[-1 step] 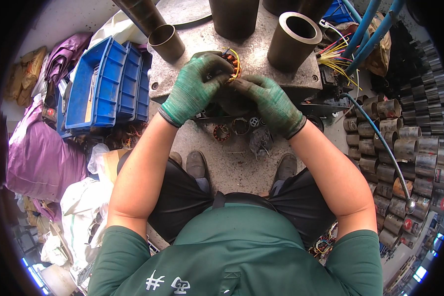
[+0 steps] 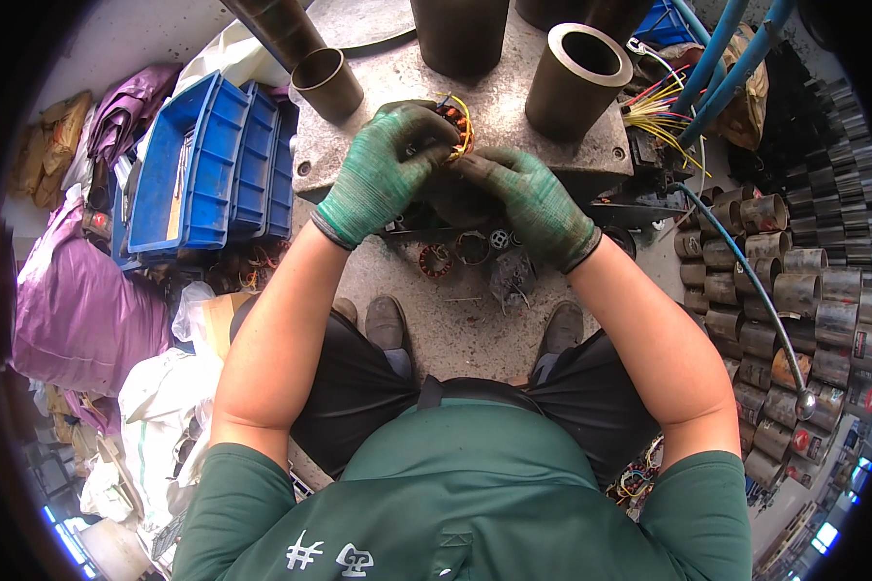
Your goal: The person places metal components into a pressing machine and operates a lever to press them together.
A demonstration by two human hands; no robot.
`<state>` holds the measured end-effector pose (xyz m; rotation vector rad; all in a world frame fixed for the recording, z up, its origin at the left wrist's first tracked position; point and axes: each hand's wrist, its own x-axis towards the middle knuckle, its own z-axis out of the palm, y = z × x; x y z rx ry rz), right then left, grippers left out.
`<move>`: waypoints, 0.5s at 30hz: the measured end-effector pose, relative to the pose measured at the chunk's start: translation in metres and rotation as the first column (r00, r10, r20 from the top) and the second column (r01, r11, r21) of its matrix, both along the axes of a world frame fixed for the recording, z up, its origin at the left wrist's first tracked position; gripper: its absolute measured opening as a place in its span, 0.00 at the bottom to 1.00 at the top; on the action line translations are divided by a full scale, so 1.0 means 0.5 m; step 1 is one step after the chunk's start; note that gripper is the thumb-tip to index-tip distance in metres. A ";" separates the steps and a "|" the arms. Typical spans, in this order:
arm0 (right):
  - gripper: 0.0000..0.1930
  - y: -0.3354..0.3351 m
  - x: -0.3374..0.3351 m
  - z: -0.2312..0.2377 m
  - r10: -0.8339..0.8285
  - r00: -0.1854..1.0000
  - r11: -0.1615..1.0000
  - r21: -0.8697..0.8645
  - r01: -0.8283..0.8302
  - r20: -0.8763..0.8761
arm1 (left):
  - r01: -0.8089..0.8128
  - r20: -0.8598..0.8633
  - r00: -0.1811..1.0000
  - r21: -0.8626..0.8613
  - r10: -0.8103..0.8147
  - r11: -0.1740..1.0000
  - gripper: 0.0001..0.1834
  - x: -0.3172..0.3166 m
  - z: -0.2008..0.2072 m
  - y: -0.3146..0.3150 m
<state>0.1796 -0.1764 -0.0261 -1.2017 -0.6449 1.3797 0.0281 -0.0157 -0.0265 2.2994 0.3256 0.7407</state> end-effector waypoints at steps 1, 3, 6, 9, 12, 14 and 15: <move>0.19 0.000 0.002 -0.003 0.000 1.000 1.000 -0.004 0.000 0.004 | -0.001 0.003 1.000 0.010 0.001 1.000 0.09 0.000 0.000 -0.001; 0.19 -0.001 0.001 -0.002 0.001 1.000 1.000 -0.006 -0.001 0.007 | 0.001 -0.002 1.000 0.011 -0.001 1.000 0.09 0.000 0.000 -0.003; 0.19 -0.001 -0.002 0.003 -0.011 1.000 1.000 -0.019 0.010 -0.028 | 0.004 0.001 1.000 0.033 -0.004 0.999 0.09 0.000 -0.001 -0.002; 0.19 0.001 0.000 0.000 -0.010 0.999 1.000 0.009 0.010 -0.054 | 0.005 0.011 1.000 0.062 -0.006 0.998 0.09 0.001 -0.006 0.001; 0.19 0.002 0.001 0.000 -0.016 0.997 1.000 -0.016 0.014 -0.070 | 0.010 0.020 1.000 0.083 -0.012 0.997 0.09 0.003 -0.007 0.001; 0.19 0.002 0.002 -0.001 -0.005 0.998 1.000 -0.011 0.004 -0.067 | 0.012 0.029 0.999 0.090 -0.015 0.996 0.09 0.003 -0.006 0.001; 0.19 0.002 0.002 -0.002 -0.005 0.998 1.000 -0.011 0.004 -0.067 | 0.019 0.024 0.999 0.080 -0.021 0.997 0.08 0.003 -0.004 0.001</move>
